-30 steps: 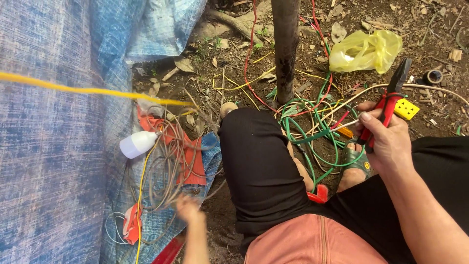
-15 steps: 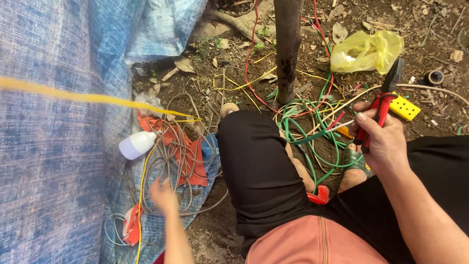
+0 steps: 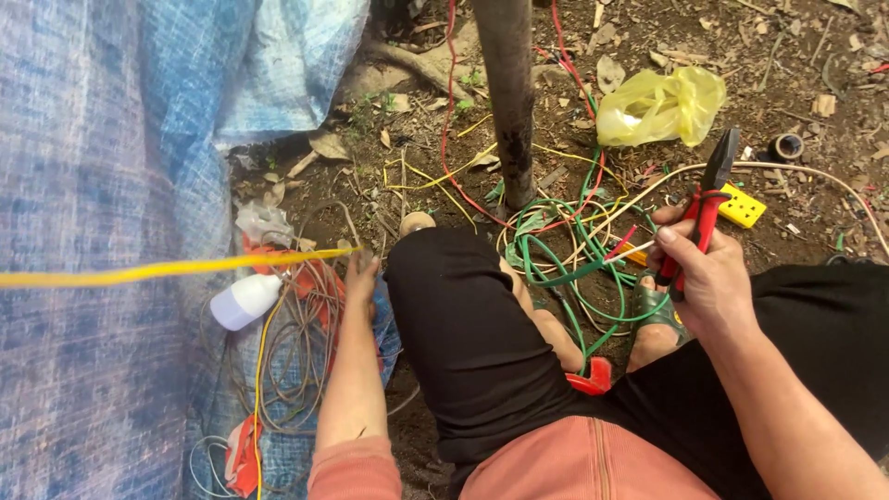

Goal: Stripping insulation from electrical wires using a hand tool and preparing them for connection.

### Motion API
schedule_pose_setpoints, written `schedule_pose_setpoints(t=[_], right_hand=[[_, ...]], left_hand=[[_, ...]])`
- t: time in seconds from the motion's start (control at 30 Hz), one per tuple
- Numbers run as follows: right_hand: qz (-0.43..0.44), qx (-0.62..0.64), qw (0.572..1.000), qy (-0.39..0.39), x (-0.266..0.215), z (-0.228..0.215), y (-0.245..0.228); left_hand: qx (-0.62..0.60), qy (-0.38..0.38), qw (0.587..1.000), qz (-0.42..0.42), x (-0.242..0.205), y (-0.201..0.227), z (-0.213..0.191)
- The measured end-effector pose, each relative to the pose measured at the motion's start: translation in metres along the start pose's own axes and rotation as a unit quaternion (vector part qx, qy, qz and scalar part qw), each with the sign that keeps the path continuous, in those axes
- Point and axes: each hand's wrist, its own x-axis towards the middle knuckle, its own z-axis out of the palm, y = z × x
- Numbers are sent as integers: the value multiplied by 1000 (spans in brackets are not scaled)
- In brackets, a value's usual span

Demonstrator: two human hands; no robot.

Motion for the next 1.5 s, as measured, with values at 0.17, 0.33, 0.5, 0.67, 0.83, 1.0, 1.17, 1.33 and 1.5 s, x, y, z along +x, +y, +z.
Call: schedule_pose_setpoints(t=[0.17, 0.33, 0.5, 0.67, 0.83, 1.0, 1.17, 1.33, 1.5], right_hand=[[9, 11, 1000, -7, 2, 1, -3], [8, 14, 1000, -23, 6, 2, -2], [16, 17, 1000, -18, 10, 8, 0], [10, 30, 999, -39, 10, 20, -3], [17, 42, 997, -54, 12, 24, 0], [2, 40, 997, -60, 11, 25, -3], [1, 35, 998, -60, 11, 22, -4], [-24, 29, 998, -49, 10, 10, 0], [-19, -6, 999, -25, 10, 2, -3]], left_hand=[[130, 121, 983, 50, -34, 4, -47], [-66, 240, 959, 133, -121, 24, -127], [144, 342, 888, 272, -289, 112, -112], [224, 80, 881, 409, -310, -13, -104], [512, -282, 733, 349, -317, -135, -117], [515, -157, 812, 225, -292, -33, -105], [186, -85, 932, 299, -306, 164, 1], [-48, -134, 984, 110, -233, 104, 138], [-113, -23, 986, -120, -213, 128, 189]])
